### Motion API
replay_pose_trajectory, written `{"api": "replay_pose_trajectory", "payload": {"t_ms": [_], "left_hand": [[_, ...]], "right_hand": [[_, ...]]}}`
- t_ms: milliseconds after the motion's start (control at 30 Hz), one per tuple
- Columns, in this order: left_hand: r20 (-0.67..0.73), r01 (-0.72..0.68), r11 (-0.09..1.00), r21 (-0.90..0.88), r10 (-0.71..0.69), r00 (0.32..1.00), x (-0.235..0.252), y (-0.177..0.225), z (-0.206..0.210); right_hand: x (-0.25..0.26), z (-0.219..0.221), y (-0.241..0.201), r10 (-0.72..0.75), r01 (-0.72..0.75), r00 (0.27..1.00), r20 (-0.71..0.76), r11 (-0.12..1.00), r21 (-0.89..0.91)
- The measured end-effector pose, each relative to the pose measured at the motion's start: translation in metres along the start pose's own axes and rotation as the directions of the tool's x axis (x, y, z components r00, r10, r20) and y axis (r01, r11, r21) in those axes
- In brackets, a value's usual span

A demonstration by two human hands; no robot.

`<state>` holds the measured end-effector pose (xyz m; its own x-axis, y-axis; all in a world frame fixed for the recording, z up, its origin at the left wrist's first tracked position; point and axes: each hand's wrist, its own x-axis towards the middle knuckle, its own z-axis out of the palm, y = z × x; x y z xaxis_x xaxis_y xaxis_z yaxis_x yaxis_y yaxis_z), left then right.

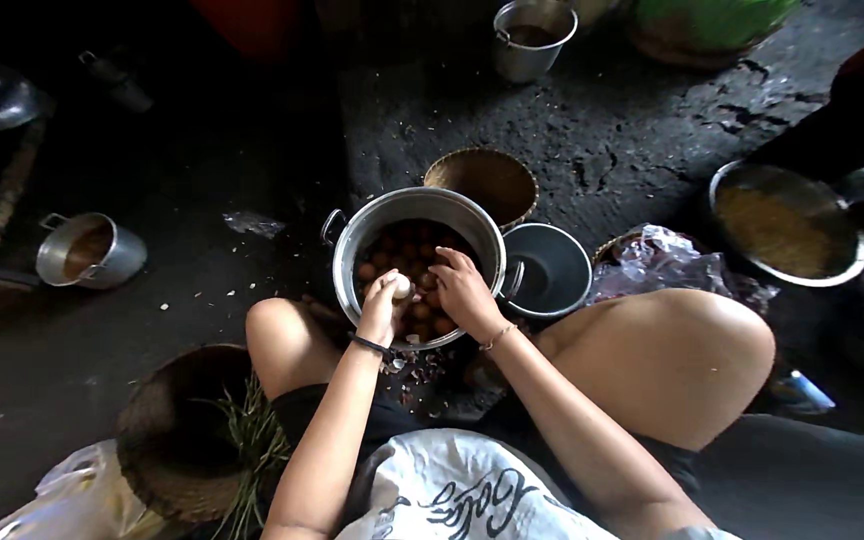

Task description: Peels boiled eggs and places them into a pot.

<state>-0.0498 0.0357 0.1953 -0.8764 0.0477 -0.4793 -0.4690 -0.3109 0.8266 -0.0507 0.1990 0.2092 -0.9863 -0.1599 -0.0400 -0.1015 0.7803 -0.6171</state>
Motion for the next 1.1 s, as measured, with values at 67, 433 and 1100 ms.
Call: {"api": "replay_pose_trajectory", "payload": {"t_ms": [67,433,1100], "left_hand": [[0.072,-0.038,0.968,0.246,0.020,0.997,0.006,0.002,-0.007],[0.059,-0.068,-0.076,0.995,-0.115,0.992,0.031,0.028,-0.014],[0.075,-0.143,-0.190,0.971,-0.327,0.942,0.016,0.019,-0.012]], "right_hand": [[0.010,0.000,-0.007,-0.050,0.034,0.991,0.126,0.992,0.125],[0.109,0.058,0.023,0.331,-0.297,0.857,0.395,0.943,-0.147],[0.115,0.098,-0.018,0.251,0.006,0.818,0.518,0.897,-0.443]]}}
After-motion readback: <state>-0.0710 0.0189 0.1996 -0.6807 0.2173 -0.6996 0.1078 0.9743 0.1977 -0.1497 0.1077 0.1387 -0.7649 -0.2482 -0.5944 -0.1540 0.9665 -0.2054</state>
